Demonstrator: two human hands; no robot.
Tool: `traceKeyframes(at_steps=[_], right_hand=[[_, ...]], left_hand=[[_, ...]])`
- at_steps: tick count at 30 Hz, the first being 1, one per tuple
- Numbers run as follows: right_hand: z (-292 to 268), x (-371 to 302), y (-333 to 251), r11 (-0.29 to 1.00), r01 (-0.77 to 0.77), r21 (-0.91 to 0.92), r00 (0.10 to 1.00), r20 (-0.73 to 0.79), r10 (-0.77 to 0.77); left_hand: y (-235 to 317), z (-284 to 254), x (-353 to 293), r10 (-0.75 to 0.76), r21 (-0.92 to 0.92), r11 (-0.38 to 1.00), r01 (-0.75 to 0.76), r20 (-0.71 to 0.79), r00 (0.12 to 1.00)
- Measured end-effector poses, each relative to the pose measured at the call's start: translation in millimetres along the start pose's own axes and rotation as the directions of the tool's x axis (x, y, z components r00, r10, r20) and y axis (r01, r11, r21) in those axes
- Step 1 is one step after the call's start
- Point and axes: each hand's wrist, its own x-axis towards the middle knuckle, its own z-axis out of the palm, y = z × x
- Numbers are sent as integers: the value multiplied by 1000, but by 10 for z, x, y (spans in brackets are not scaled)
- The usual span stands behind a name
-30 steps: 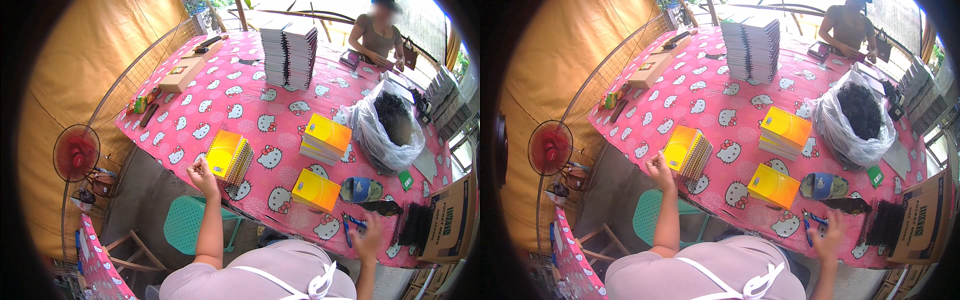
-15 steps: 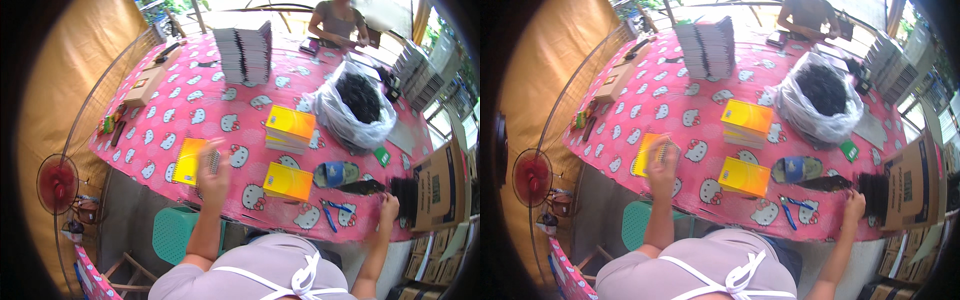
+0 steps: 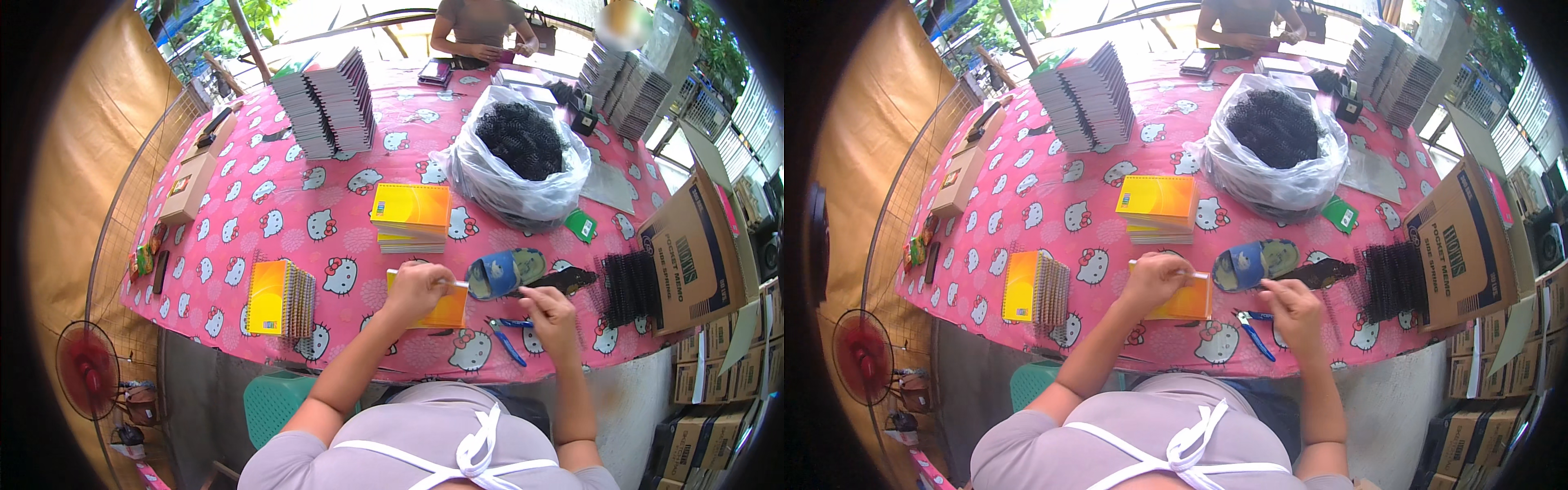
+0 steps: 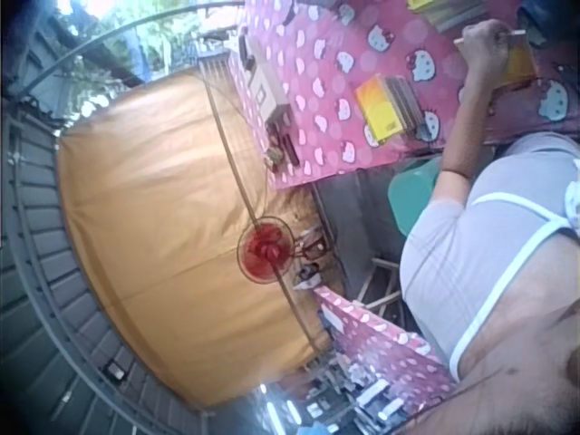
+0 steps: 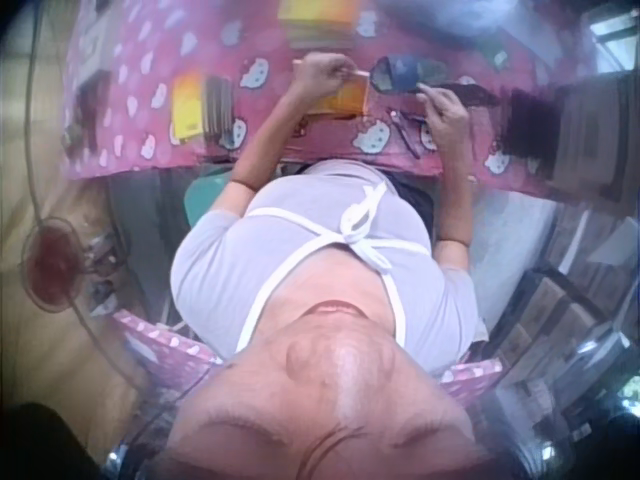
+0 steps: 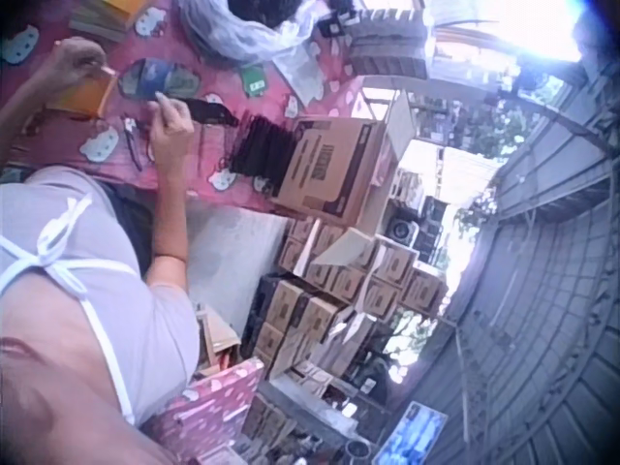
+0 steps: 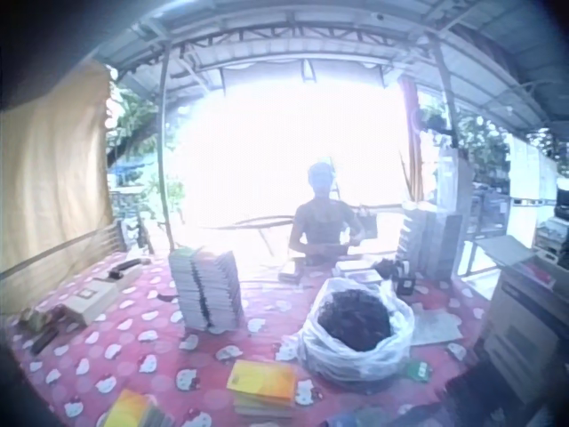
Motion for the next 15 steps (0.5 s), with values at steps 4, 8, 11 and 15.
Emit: traceKeyframes(at_steps=[4, 8, 11, 15], right_hand=[[309, 91, -218, 990, 21, 137, 998, 56, -29], [373, 162, -300, 994, 76, 84, 988, 129, -87], [418, 180, -277, 990, 57, 132, 987, 142, -76], [410, 253, -354, 987, 117, 111, 980, 151, -134]], left_hand=[[179, -63, -244, 183, 79, 981, -175, -106, 977], [265, -34, -340, 210, 122, 975, -187, -223, 952], [293, -84, -366, 232, 93, 972, -218, -198, 952], [273, -75, -346, 221, 104, 973, -205, -181, 958]])
